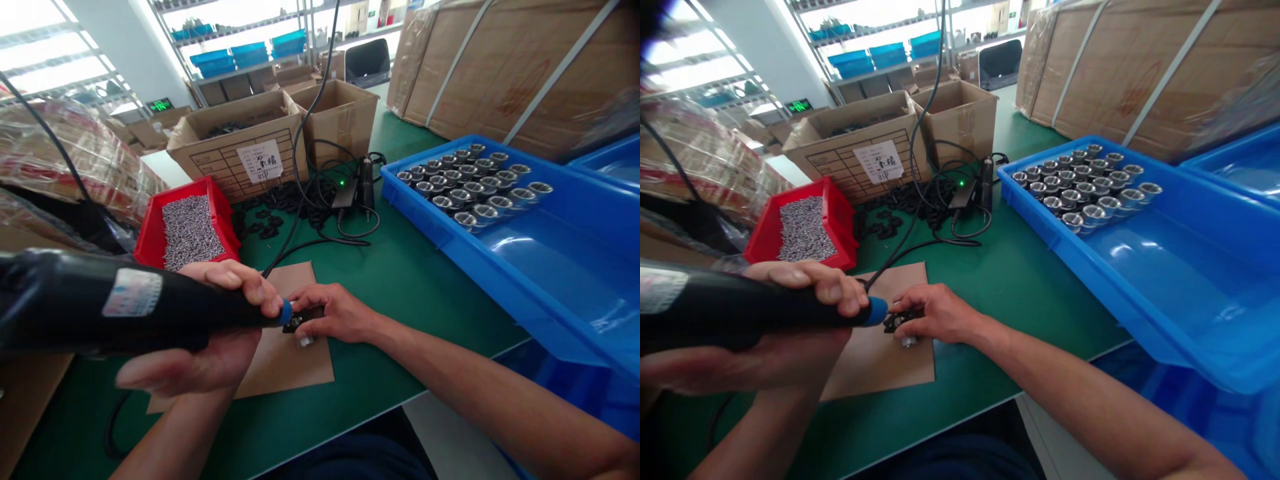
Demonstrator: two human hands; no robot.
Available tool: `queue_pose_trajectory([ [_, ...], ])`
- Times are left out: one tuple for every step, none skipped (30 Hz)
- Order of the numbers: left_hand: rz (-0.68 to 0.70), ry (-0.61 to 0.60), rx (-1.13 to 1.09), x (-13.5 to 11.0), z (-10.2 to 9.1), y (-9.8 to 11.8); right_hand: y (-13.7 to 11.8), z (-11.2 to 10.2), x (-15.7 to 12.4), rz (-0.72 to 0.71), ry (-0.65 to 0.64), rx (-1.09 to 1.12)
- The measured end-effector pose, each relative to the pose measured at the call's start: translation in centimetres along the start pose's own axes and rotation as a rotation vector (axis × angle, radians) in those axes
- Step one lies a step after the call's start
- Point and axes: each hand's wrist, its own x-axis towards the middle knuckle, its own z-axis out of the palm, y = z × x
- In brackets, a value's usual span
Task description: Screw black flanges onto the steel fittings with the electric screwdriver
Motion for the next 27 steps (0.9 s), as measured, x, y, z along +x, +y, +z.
queue_pose_trajectory([
  [0.005,-0.034,-0.002,0.0,-0.2,0.1,0.0,0.0,0.0,0.002,-0.002,-0.001],
  [-0.002,-0.053,-0.004,0.0,-0.3,0.3,0.1,0.0,0.0,0.003,-0.004,-0.003],
  [-0.014,-0.047,-0.007,-0.1,-0.2,0.4,0.2,0.0,0.0,0.003,-0.003,-0.008],
  [-0.032,-0.019,-0.011,-0.2,0.0,0.5,0.2,0.0,0.0,0.003,0.001,-0.017],
  [-0.048,0.011,-0.018,-0.2,0.2,0.6,0.3,0.0,0.1,0.003,0.005,-0.027],
  [-0.057,0.035,-0.023,-0.3,0.6,0.7,0.3,0.0,0.1,0.004,0.007,-0.036],
  [-0.059,0.048,-0.03,-0.3,0.9,0.7,0.3,0.1,0.1,0.006,0.008,-0.045],
  [-0.06,0.048,-0.034,-0.4,1.2,0.7,0.3,0.1,0.1,0.008,0.008,-0.053],
  [-0.058,0.037,-0.036,-0.4,1.4,0.6,0.2,0.1,0.1,0.009,0.008,-0.06],
  [-0.053,0.035,-0.036,-0.4,1.6,0.5,0.2,0.1,0.1,0.007,0.008,-0.064],
  [-0.053,0.035,-0.034,-0.4,1.7,0.4,0.1,0.1,0.1,0.005,0.008,-0.065],
  [-0.056,0.043,-0.033,-0.4,1.8,0.3,0.1,0.1,0.1,0.002,0.006,-0.064],
  [-0.061,0.051,-0.031,-0.4,1.8,0.2,0.0,0.0,0.1,0.001,0.003,-0.061],
  [-0.068,0.057,-0.029,-0.4,1.9,0.2,0.0,0.0,0.1,0.001,0.0,-0.059],
  [-0.069,0.064,-0.03,-0.4,2.0,0.1,0.0,0.0,0.1,0.002,-0.001,-0.057],
  [-0.07,0.069,-0.028,-0.4,2.1,0.0,0.0,0.0,0.1,0.003,-0.003,-0.059],
  [-0.064,0.077,-0.025,-0.4,2.1,0.0,0.0,-0.1,0.1,0.003,-0.003,-0.062],
  [-0.054,0.088,-0.019,-0.4,2.2,-0.1,0.0,-0.1,0.1,0.003,-0.003,-0.066],
  [-0.049,0.103,-0.011,-0.3,2.1,-0.2,0.0,-0.1,0.1,0.003,-0.002,-0.07],
  [-0.039,0.102,-0.006,-0.3,2.0,-0.4,0.0,0.0,0.1,0.002,0.0,-0.075],
  [-0.027,0.083,-0.001,-0.3,1.9,-0.6,0.0,0.0,0.1,-0.001,0.001,-0.08],
  [-0.015,0.055,0.002,-0.2,1.7,-0.8,0.0,0.0,0.1,-0.005,0.003,-0.086],
  [-0.004,0.022,0.005,-0.2,1.5,-0.9,0.0,-0.1,0.1,-0.01,0.005,-0.09],
  [0.007,-0.007,0.009,-0.2,1.3,-1.1,0.0,-0.1,0.0,-0.015,0.003,-0.091],
  [0.016,-0.03,0.016,-0.2,1.2,-1.2,0.0,-0.1,0.0,-0.019,-0.002,-0.091],
  [0.017,-0.036,0.025,-0.2,1.0,-1.1,0.0,-0.1,-0.1,-0.023,-0.007,-0.096],
  [0.011,-0.02,0.033,-0.2,1.0,-0.9,0.0,-0.1,-0.1,-0.027,-0.014,-0.109],
])
